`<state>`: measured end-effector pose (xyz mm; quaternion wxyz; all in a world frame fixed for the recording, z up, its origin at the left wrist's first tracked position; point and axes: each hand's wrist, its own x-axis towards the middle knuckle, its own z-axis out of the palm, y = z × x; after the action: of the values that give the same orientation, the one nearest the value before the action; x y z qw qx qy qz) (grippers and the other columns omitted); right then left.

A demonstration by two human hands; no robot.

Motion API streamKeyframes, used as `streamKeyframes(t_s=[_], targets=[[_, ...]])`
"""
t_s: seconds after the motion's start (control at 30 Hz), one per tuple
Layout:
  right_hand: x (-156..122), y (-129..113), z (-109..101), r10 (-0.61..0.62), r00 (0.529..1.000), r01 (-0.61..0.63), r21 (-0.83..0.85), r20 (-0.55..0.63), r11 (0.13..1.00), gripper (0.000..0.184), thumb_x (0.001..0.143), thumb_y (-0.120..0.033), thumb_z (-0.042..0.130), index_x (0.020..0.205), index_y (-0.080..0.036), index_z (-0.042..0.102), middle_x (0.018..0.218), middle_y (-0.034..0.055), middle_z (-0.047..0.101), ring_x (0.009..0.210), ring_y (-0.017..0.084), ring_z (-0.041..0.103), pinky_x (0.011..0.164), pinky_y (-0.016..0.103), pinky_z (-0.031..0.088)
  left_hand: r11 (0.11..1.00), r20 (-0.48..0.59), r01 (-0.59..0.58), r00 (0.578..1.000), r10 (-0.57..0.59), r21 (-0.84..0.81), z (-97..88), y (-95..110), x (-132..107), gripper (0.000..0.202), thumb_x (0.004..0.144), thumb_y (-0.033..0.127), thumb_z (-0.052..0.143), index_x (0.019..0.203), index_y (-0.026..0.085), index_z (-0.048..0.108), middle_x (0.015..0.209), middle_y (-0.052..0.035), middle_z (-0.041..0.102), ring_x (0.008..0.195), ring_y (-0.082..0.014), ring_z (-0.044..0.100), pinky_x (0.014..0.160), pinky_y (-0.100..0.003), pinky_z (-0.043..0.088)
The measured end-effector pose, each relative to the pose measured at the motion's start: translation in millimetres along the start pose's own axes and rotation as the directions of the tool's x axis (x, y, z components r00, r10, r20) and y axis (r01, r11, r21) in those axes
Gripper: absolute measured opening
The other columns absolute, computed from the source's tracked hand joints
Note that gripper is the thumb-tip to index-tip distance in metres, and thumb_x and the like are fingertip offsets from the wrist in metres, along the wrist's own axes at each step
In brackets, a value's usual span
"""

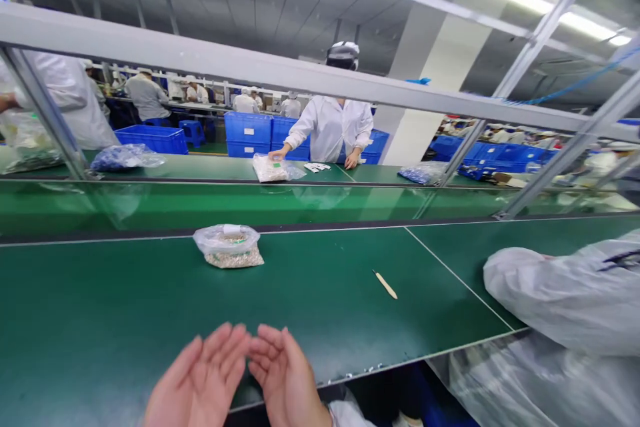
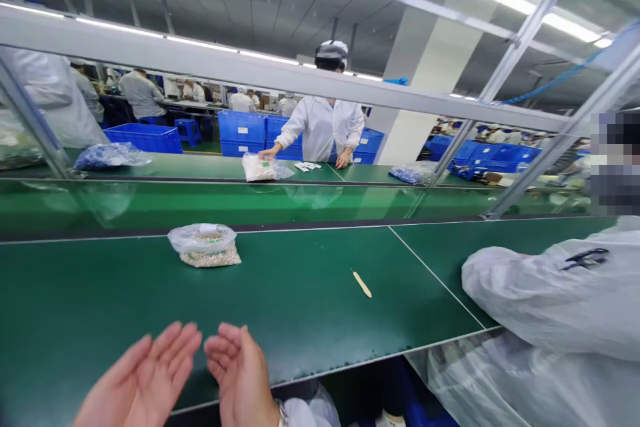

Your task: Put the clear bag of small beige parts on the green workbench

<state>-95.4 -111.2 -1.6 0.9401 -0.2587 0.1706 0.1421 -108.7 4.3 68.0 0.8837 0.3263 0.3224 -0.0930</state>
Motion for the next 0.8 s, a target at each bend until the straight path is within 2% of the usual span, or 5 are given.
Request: streamKeyframes(t_s=[0.2,0.33,0.43,0.63,0.8], targets=[[1.9,-10.6,54.8,-0.077,0.901,-0.044,0.268,0.427,0.962,0.056,0.066,-0.045,0.068,0.101,-0.013,0.038,0.120,0.0086,0.037,0.117,0.019,0.034,0.103,0.028,0.032,0.996,0.433,-0.070,0.897,0.090,-0.063,58.2,11.2,20.1,0.043,0.081,0.038,0.038,0.098,0.010,0.065,0.120,-0.0161,0.047,0.114,-0.0231,0.044,0.105,-0.037,0.026],[6.4,-22.9,71.4,-0.003,0.961,-0.118,0.419,0.277,0.900,0.026,0.083,-0.037,0.041,0.095,-0.014,0.040,0.100,0.0060,0.048,0.102,0.016,0.047,0.100,0.029,0.034,0.941,0.625,-0.331,0.751,0.215,0.074,47.0,1.5,25.7,0.054,0.074,0.054,0.049,0.116,0.020,0.056,0.124,-0.0125,0.045,0.124,-0.0238,0.032,0.107,-0.044,0.013],[9.6,-26.3,74.3,0.063,0.978,-0.150,0.457,0.201,0.877,0.036,0.092,-0.035,0.016,0.097,-0.011,0.043,0.103,0.0096,0.047,0.098,0.017,0.049,0.094,0.030,0.039,0.859,0.731,-0.471,0.655,0.190,0.199,37.8,1.5,28.7,0.057,0.079,0.060,0.037,0.126,0.028,0.045,0.131,-0.0060,0.037,0.130,-0.0211,0.020,0.109,-0.043,0.005],[14.0,-19.4,67.9,0.125,0.974,-0.202,0.487,0.187,0.850,0.043,0.095,-0.035,0.015,0.089,-0.007,0.047,0.093,0.0111,0.049,0.089,0.017,0.052,0.078,0.025,0.045,0.712,0.723,-0.648,0.625,0.294,0.271,33.2,-9.2,30.6,0.063,0.079,0.058,0.040,0.136,0.037,0.022,0.143,0.0054,0.008,0.132,-0.0217,0.007,0.110,-0.036,0.003],[26.3,-28.7,52.9,0.148,0.982,-0.183,0.391,0.118,0.902,0.042,0.097,-0.036,0.015,0.101,-0.007,0.045,0.100,0.0104,0.050,0.089,0.017,0.053,0.076,0.026,0.046,0.495,0.768,-0.786,0.559,0.314,0.370,18.5,-1.2,44.0,0.062,0.083,0.058,0.030,0.138,0.033,0.015,0.132,-0.0024,0.036,0.129,-0.0196,0.021,0.110,-0.039,0.007]])
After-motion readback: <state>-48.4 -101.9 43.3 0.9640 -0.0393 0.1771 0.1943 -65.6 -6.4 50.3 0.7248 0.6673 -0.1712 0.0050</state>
